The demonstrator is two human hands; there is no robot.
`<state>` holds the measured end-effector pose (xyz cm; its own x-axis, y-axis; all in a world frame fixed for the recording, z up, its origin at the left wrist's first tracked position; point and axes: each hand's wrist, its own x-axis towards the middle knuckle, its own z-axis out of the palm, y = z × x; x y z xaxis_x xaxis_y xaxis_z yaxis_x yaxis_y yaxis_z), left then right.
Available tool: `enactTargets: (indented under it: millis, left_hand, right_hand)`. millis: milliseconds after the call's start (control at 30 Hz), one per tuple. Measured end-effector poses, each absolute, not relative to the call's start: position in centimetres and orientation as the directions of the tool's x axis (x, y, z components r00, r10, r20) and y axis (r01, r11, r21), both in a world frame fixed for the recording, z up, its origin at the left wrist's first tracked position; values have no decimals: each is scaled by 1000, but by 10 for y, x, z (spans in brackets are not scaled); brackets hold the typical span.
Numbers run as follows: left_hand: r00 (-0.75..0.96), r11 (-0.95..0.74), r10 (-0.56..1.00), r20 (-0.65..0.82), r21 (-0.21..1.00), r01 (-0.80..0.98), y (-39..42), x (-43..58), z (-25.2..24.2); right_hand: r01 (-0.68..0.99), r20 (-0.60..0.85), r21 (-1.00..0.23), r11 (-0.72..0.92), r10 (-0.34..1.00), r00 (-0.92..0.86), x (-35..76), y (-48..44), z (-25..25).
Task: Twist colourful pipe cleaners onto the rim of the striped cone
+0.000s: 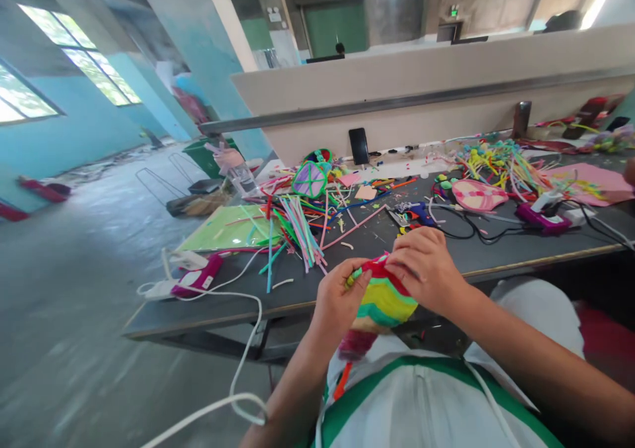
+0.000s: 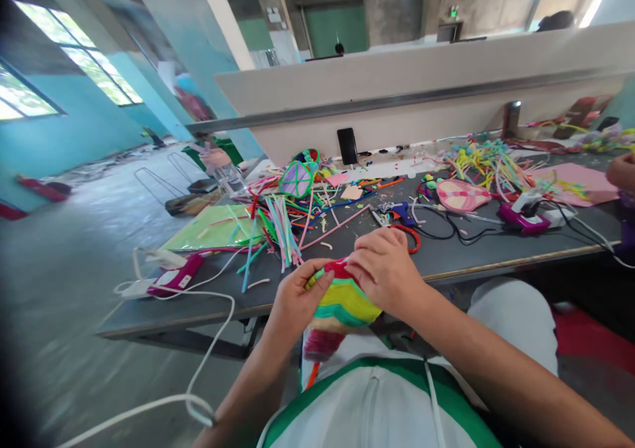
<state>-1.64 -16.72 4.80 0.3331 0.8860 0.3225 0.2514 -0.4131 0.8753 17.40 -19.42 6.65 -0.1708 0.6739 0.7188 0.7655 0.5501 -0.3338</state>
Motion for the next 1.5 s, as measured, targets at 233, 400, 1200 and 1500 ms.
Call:
enactTargets:
  millis: [233,400,1200,1500]
  left_hand:
    - [281,-547,837,469,729,413,-174,-6,44]
    - [275,-529,848,454,688,497,-171,-6,36]
    - [571,-513,792,215,742,432,-125,25,46]
    - [478,-448,860,178,712,541,-114,32,47]
  right_hand:
    - [878,572,-240,415,791,-217,158,-194,51]
    - [678,647,-554,483,762,-14,162,-190,27]
    - [388,206,-867,313,934,-292,217,-141,36]
    - [-24,239,-970,241,968,71,209,-153,3]
